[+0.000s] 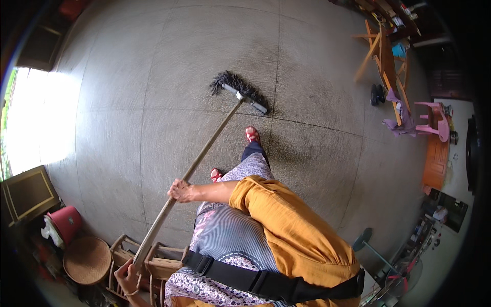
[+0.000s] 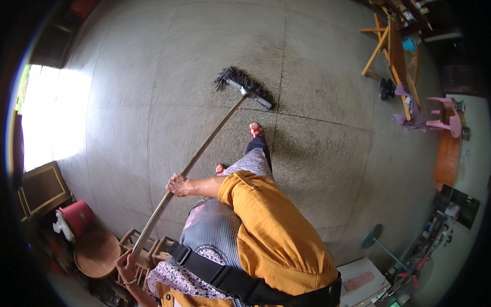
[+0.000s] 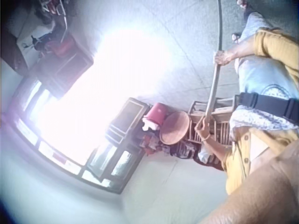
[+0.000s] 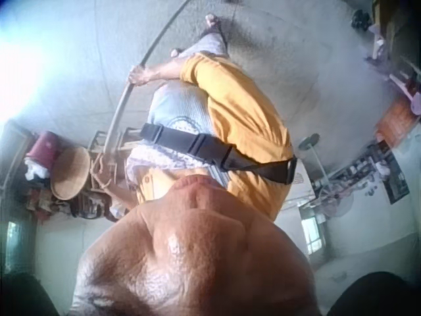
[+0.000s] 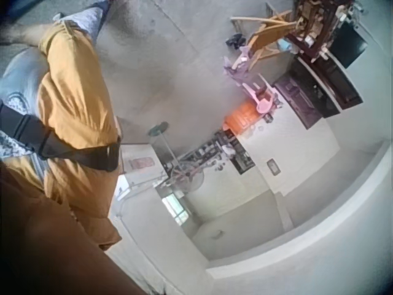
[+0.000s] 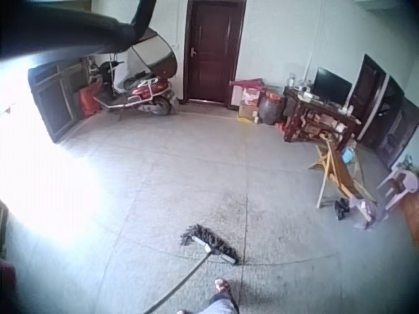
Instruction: The person mops the tiled floor using a long-handled mop. They briefly pause to pick up a purple cloth from a wooden chair, fold it, and place it on the floor before resuming mopping. The person moves around the room, cleaning different sections of the floor.
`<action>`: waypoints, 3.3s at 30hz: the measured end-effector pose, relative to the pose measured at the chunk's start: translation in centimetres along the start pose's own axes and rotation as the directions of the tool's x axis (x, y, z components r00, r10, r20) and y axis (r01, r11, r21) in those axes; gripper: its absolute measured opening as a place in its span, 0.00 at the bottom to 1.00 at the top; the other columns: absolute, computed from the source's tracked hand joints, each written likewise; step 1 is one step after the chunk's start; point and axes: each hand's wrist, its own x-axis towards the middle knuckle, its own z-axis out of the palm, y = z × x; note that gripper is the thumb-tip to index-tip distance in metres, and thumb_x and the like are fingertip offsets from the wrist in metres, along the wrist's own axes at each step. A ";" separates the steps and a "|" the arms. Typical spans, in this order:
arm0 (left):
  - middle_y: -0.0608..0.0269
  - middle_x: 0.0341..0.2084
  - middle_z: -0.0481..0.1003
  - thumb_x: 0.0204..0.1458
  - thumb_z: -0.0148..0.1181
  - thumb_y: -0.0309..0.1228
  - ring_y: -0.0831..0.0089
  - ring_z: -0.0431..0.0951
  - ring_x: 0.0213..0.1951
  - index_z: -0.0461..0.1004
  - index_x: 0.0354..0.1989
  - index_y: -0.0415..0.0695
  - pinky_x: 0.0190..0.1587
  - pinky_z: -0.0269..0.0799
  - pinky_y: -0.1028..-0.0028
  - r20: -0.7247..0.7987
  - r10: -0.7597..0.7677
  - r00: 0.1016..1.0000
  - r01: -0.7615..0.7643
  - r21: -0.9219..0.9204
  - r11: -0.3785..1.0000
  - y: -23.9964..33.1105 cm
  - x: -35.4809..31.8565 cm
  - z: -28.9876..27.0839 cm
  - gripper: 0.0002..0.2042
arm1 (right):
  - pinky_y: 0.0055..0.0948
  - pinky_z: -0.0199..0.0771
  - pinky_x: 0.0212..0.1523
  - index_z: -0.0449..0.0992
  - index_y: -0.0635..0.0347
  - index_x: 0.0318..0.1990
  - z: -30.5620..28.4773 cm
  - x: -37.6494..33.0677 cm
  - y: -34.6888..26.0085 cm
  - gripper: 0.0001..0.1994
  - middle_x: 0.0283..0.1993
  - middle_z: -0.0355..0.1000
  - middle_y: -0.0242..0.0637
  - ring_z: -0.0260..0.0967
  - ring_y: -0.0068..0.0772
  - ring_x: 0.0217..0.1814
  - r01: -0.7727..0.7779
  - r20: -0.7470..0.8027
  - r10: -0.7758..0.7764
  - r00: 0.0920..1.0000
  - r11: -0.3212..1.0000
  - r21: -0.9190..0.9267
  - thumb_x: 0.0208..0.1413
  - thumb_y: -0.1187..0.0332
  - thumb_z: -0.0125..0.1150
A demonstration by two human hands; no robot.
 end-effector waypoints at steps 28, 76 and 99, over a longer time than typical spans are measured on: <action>0.51 0.36 0.73 0.40 0.58 0.27 0.74 0.73 0.37 0.57 0.57 0.42 0.38 0.67 0.76 0.702 0.402 0.588 -0.428 -0.151 0.891 48.9 24.0 47.7 0.31 | 0.39 0.65 0.44 0.69 0.56 0.39 -36.3 -24.3 54.0 0.12 0.49 0.60 0.38 0.54 0.38 0.55 -0.830 -0.365 0.805 0.467 0.257 -0.495 0.48 0.64 0.47; 0.55 0.30 0.76 0.36 0.65 0.29 0.76 0.74 0.29 0.64 0.52 0.43 0.35 0.69 0.77 0.858 0.374 0.352 -0.826 0.097 0.555 87.1 29.5 52.3 0.30 | 0.38 0.59 0.39 0.65 0.55 0.18 -55.8 -38.3 71.9 0.06 0.23 0.65 0.35 0.64 0.39 0.34 -0.983 -0.521 0.834 0.178 0.169 -0.065 0.35 0.70 0.57; 0.53 0.25 0.75 0.38 0.62 0.44 0.59 0.76 0.27 0.74 0.41 0.48 0.32 0.71 0.68 0.928 0.296 -0.228 -0.974 -0.223 -0.051 112.6 31.9 68.4 0.21 | 0.40 0.58 0.43 0.69 0.57 0.23 -59.3 -45.9 69.1 0.06 0.32 0.64 0.43 0.60 0.45 0.40 -0.766 -0.487 0.600 -0.635 -0.570 0.297 0.32 0.75 0.58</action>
